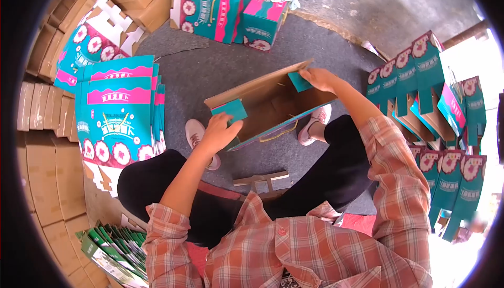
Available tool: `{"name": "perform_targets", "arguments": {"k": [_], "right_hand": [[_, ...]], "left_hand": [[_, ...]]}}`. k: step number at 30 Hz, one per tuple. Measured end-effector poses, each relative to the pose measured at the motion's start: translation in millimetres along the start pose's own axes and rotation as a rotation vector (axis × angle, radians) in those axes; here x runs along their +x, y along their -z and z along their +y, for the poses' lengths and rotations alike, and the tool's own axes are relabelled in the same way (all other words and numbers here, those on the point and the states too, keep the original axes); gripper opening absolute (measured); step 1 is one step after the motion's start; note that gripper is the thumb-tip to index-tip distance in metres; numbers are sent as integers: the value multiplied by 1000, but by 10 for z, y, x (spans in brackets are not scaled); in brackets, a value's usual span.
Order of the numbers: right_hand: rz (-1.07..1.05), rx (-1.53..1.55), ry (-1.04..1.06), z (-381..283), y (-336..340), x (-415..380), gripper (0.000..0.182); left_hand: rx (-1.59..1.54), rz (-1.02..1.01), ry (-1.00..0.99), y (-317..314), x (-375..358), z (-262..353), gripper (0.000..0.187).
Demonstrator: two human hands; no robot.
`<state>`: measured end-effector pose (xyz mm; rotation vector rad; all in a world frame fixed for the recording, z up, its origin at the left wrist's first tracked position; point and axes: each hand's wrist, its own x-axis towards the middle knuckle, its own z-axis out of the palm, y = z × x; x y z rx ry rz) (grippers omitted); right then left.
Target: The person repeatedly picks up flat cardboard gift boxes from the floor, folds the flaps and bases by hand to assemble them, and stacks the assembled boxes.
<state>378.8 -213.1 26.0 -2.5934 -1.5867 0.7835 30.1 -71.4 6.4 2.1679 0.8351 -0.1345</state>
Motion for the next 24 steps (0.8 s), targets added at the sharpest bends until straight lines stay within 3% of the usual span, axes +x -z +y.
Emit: {"name": "perform_targets", "arguments": {"k": [2,6,8,13,16,18,19,24], "right_hand": [[14,440,-173,23,21,42,67],[61,404,-146,95,-58,110,62],[19,-35,-15,39,-81,16,60],[92,-68,-112,102,-219,167,56],[-104,114,31,460,-189,384,60],[-240,692,-260,360,-37,191,63],[-266,692,-296,277,63,121,71],[-325,591,-179,152,193,-51,69]], "left_hand": [[-8,1,-27,-26,7,-76,61],[-54,11,-63,-23,13,-75,56],[-69,15,-83,-22,4,-46,56],[-53,82,-67,-61,-22,-74,54],[65,64,0,102,-121,105,56],[0,63,36,46,-128,32,57],[-62,56,61,32,-133,2,59],[-96,63,47,10,-81,-11,61]]}}
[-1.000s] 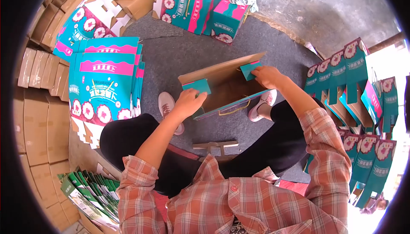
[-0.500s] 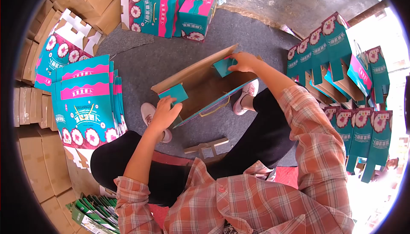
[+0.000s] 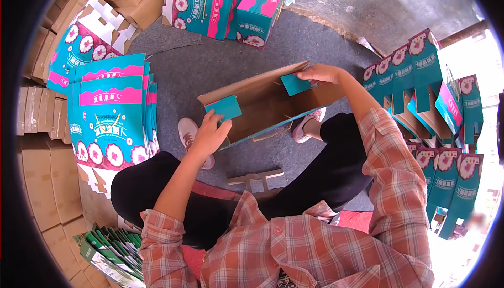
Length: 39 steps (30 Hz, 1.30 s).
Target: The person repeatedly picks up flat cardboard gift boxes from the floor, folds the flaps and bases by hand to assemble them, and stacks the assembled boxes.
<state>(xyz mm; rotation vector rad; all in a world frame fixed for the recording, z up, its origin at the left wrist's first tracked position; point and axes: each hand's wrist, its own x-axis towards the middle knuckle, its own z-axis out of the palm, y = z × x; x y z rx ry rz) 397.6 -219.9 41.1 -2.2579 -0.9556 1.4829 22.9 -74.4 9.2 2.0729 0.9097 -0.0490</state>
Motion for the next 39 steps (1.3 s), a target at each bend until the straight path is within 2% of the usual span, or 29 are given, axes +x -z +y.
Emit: {"name": "perform_targets", "arguments": {"k": [2,5,7,10,11,13,14,16,17,19,20,22,23,26,29,31,34,37,39], "right_hand": [[-13,-61,32,121,26,88,66],[6,11,35,235,82,186,62],[42,161,-30,129,86,55,67],[128,211,-31,-48,15,-131,75],[115,207,-21,-56,-27,-123,75],[254,136,-64,20,-62,-67,78],[248,137,-59,73,-43,14,78],[500,-90,352,121,-3,145,68],[501,-90,349,185,9,168,68],[603,-734,672,19,-75,34,57],[603,-733,669,-55,-132,-3,57],[311,-802,535,-171,-253,-52,49],[287,-858,460,-232,-315,-105,51],[359,-944,563,-159,-364,-55,58],[370,-967,603,-200,-524,-104,71],[355,-960,610,-222,-594,-106,75],[310,-906,542,-151,-603,-22,83],[175,-810,412,-176,-624,-18,97],[152,-741,386,-213,-609,39,98]], "left_hand": [[-8,12,-24,-24,31,-53,61],[-19,4,-22,27,17,-15,61],[3,-1,-70,60,31,-18,60],[26,-11,-84,69,71,-35,59],[29,-1,-71,70,70,-34,59],[61,-36,-102,77,70,-23,59],[64,-33,-95,85,67,-29,59],[80,-45,-93,79,72,-29,60],[79,-48,-95,72,73,-30,60],[42,-39,-98,68,79,-47,60],[42,-42,-99,63,87,-74,60],[-74,-12,-124,72,109,-120,60],[-70,-6,-120,70,118,-117,60],[-22,74,-100,84,28,-65,56],[72,54,-48,208,-86,20,50],[152,-77,69,294,-149,54,46],[239,11,54,401,-244,57,45],[186,33,94,405,-237,28,39],[197,10,92,424,-246,38,41]]}}
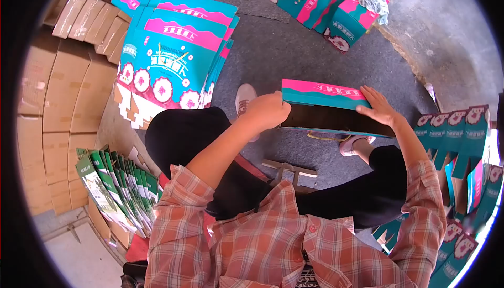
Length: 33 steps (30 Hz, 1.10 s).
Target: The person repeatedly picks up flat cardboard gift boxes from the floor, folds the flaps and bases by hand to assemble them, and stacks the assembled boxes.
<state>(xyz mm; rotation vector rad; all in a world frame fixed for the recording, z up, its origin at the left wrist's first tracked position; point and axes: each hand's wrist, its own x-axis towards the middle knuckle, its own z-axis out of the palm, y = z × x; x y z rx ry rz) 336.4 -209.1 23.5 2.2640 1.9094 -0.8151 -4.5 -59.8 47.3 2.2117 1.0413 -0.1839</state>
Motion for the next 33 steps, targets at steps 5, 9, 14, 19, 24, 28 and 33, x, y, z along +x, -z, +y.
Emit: {"name": "perform_targets", "arguments": {"k": [5,9,14,19,24,28,33], "right_hand": [[138,-106,27,55,-138,9,95],[162,-268,53,-42,-155,109,91],[154,-372,40,-97,-137,119,90],[209,-354,62,-92,-196,87,89],[141,-291,-3,-184,-139,83,85],[176,-245,29,-36,12,-31,72],[61,118,-461,681,432,-234,52]], "left_hand": [[-8,5,-45,-12,-4,144,48],[-174,-18,-176,-104,76,99,62],[-293,-76,-163,-370,231,-39,65],[169,91,-114,-557,317,-71,101],[152,-39,-54,-501,329,-12,114],[181,24,-84,-594,386,-92,117],[226,33,-68,-640,400,-119,119]]}}
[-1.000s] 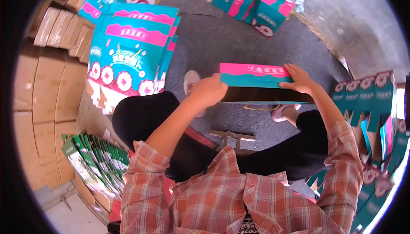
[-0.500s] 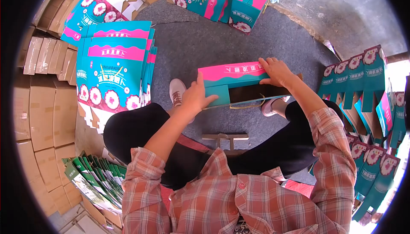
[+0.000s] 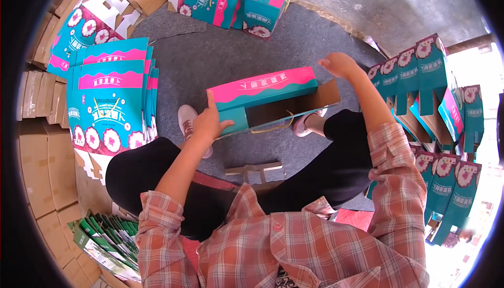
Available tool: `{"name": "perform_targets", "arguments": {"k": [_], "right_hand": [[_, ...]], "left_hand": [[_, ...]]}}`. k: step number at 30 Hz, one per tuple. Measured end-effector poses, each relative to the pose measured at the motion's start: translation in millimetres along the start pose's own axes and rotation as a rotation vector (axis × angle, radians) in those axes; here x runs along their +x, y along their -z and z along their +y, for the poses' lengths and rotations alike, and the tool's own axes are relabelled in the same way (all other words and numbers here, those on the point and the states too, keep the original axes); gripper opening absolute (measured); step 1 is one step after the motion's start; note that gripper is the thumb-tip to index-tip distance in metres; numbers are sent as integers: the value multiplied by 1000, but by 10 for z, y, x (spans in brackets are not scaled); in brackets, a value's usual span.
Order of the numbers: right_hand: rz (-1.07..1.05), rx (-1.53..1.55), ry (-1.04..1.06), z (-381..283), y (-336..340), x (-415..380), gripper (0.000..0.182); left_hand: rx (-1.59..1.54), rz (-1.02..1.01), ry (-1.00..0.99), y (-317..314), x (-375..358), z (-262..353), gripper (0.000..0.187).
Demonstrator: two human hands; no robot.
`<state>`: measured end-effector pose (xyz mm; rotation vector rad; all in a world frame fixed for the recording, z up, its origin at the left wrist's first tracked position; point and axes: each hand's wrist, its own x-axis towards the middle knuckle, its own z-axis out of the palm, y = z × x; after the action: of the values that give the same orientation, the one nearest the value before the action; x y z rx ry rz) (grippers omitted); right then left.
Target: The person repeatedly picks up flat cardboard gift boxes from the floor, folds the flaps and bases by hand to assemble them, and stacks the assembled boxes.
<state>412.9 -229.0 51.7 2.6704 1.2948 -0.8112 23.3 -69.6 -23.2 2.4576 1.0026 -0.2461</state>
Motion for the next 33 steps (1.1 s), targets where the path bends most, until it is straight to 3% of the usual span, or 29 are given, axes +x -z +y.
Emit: {"name": "perform_targets", "arguments": {"k": [1,2,4,5,8,10,14,16,20,22,29,31,33], "right_hand": [[-122,353,-107,92,31,-28,50],[-117,356,-114,149,-16,-61,50],[-376,667,-24,98,-145,-214,57],[-372,669,-25,33,-225,-231,57],[-328,445,-59,-173,-430,-229,63],[-221,131,-72,-336,-345,-320,70],[-152,132,-123,-285,-403,-301,75],[-280,404,-128,-246,-461,-267,73],[-349,405,-37,-108,-578,-197,75],[-242,86,-20,-69,-758,-82,85],[-148,-44,-54,-107,-831,-43,85],[-233,-2,-118,-162,-765,-67,72],[-294,-12,-149,-200,-717,-44,72]], "left_hand": [[-1,-1,-9,10,-3,16,119],[4,-2,-1,23,-8,28,119],[12,-3,3,35,-15,38,119],[9,-6,5,36,-16,36,119],[7,-10,13,13,-10,31,120],[8,-11,23,-8,-5,6,120],[-8,7,1,-5,-12,0,119],[-10,-6,6,16,-12,15,119],[-7,-27,14,20,4,24,119],[-8,-27,9,12,10,20,119],[1,-37,20,53,10,68,119],[4,-45,26,92,7,84,119],[-11,-65,35,121,20,96,116]]}}
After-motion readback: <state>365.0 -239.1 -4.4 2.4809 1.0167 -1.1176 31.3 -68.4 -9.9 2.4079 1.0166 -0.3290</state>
